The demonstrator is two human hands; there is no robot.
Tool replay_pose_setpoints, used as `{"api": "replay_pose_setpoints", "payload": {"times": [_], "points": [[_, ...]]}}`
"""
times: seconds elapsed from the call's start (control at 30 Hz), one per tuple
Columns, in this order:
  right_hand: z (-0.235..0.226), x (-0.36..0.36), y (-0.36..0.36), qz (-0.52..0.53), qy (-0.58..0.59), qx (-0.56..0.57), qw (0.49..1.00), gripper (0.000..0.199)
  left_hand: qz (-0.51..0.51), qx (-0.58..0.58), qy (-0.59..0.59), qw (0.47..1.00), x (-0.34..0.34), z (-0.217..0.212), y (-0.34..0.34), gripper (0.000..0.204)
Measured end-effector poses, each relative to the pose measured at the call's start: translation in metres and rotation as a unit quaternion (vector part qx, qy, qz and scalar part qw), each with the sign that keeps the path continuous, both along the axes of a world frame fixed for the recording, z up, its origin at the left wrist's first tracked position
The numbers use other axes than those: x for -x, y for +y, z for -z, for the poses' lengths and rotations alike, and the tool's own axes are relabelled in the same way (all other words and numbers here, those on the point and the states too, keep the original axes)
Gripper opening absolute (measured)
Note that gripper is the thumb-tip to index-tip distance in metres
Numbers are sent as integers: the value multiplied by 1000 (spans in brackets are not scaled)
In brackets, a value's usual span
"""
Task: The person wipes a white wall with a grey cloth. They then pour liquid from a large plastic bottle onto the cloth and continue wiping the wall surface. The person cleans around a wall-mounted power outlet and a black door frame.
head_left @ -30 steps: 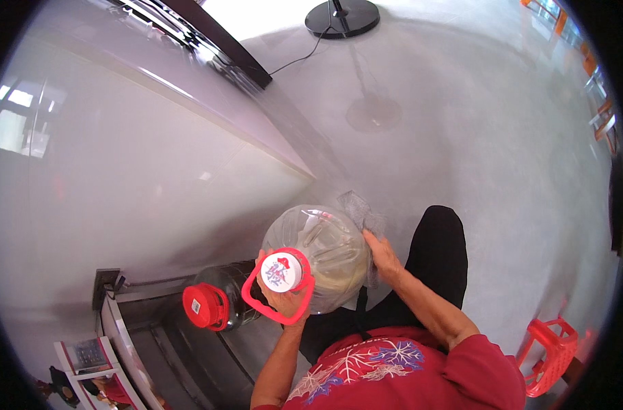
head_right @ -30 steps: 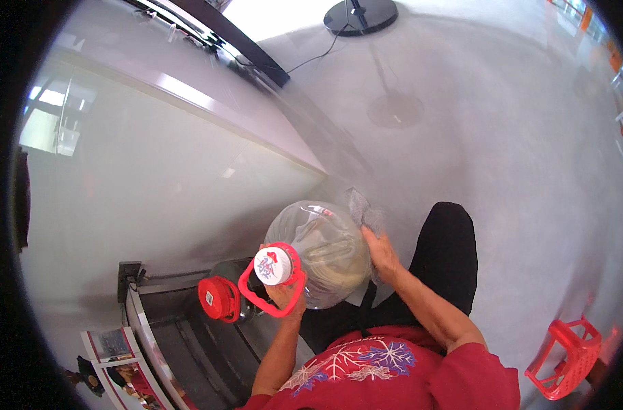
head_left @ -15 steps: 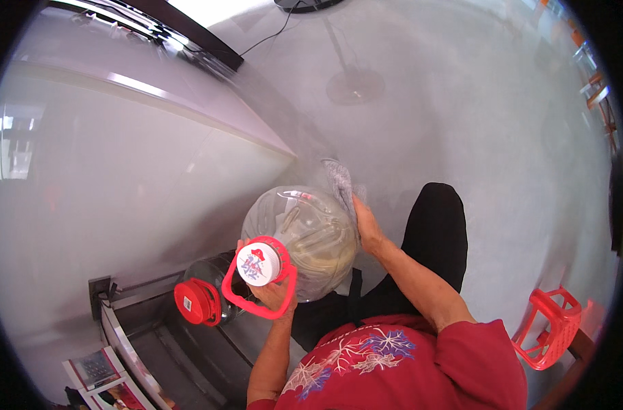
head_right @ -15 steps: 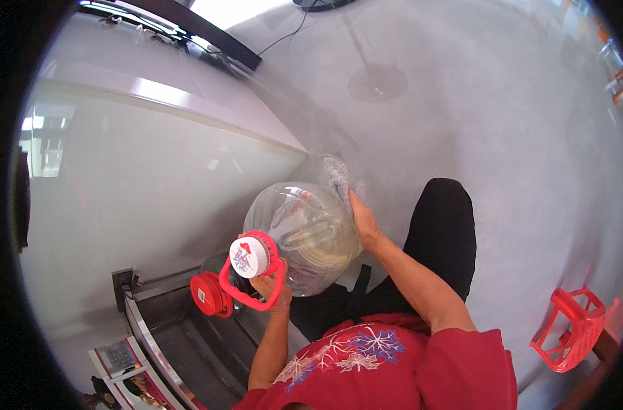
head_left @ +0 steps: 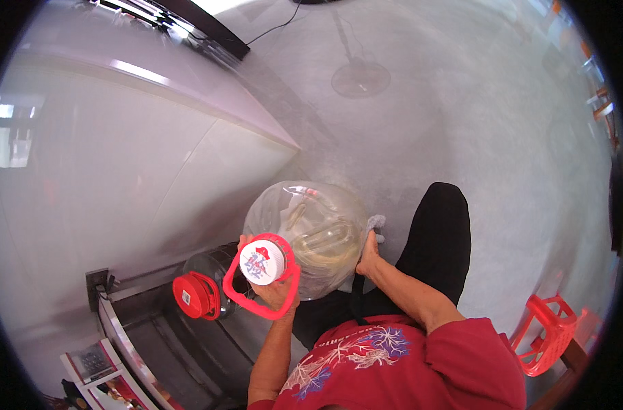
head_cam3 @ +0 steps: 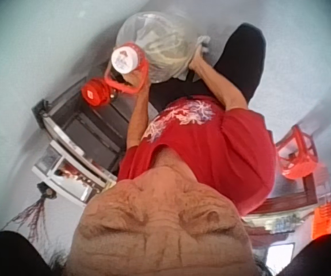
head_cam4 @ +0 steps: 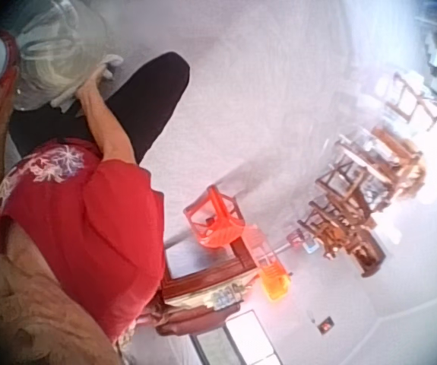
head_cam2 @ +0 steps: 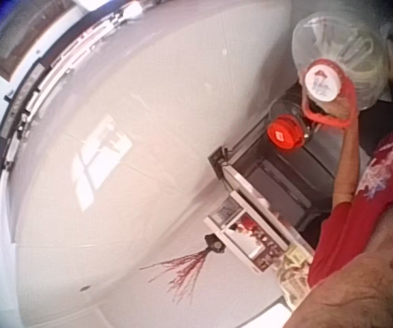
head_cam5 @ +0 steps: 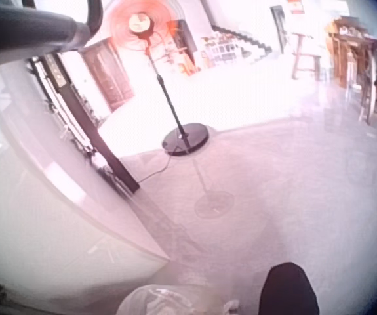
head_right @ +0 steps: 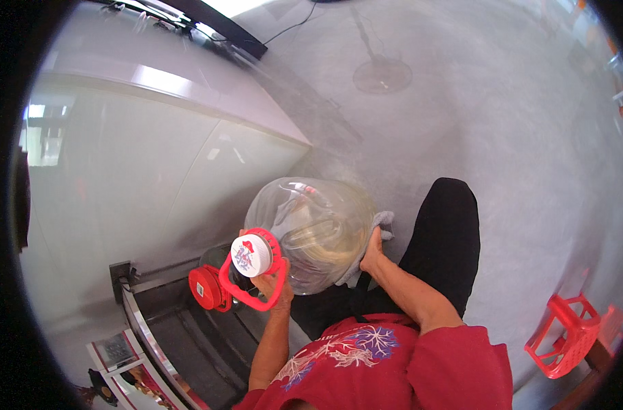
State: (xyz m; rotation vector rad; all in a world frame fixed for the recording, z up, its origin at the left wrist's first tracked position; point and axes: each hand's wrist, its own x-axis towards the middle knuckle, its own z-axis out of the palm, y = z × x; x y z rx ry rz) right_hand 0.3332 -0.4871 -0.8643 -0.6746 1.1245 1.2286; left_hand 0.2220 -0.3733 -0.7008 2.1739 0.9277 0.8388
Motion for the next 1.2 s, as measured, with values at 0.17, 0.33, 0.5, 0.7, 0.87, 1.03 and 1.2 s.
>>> {"api": "replay_pose_setpoints", "payload": {"times": [0.17,0.33,0.5,0.7,0.87,1.03,1.2], "points": [[-79,1,-22,8,-67,-54,996,59,5,106,-114,988,0,8,-3,80],[-140,-13,-28,-228,-519,65,821,55,-17,44,-75,996,-7,-3,-5,83],[-179,-44,6,-356,-883,107,287,51,-50,-84,-12,995,-13,-27,-3,86],[-198,-99,93,-514,-820,-92,233,48,-56,-173,24,983,-14,-38,4,97],[-228,-96,138,-632,-713,-218,210,50,-95,-193,32,976,-11,-25,0,105],[-224,-95,131,-603,-562,-336,457,46,-97,-184,20,978,-8,-22,4,112],[-220,-66,89,-418,-766,-197,447,38,-95,-107,30,989,-2,-17,-1,112]]}}
